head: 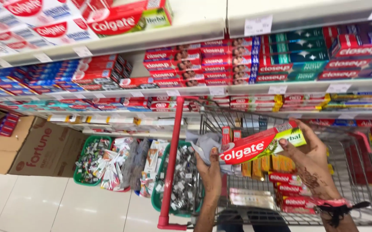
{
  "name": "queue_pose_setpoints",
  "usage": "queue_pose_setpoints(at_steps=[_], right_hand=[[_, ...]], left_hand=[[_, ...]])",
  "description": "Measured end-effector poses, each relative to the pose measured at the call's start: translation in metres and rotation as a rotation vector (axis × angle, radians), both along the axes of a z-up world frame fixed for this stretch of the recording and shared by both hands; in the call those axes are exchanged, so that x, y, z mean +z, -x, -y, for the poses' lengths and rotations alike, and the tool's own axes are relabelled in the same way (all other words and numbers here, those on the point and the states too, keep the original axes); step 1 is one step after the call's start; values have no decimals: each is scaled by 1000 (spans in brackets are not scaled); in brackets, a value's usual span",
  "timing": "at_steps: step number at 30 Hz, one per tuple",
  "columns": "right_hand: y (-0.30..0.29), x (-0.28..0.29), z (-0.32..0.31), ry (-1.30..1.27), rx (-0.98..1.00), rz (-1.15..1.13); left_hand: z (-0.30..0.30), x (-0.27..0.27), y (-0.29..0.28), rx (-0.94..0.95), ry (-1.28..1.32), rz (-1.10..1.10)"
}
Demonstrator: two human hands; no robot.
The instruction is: Wipe down store shelves with a cloth and reorganize toothpaste products.
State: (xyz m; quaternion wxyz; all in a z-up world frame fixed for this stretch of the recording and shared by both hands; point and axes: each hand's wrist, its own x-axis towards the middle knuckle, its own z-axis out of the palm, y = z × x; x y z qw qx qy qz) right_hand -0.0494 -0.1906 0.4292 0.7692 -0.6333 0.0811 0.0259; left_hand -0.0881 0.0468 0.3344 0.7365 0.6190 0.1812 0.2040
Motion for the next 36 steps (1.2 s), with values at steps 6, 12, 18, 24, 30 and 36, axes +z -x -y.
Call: queue_pose_setpoints(at_steps=[6, 12, 18, 24, 30, 36], right_hand=[[-12, -37, 23, -46, -119, 148], [-17, -37, 22, -119, -191, 196], [-55, -87, 25, -167, -182, 356], [-89, -51, -21, -295, -165, 455], [-111, 79, -89, -258, -121, 440], [-161, 167, -135, -234, 61, 736]], left_hand=[[-8, -1, -15, -64, -19, -344], [20, -154, -32, -261, -727, -302], [22, -165, -67, -105, -765, -249], [-25, 14, -81, 39, -210, 131], [-65, 184, -100, -3, -317, 406], [-114, 253, -161, 134, -399, 436]])
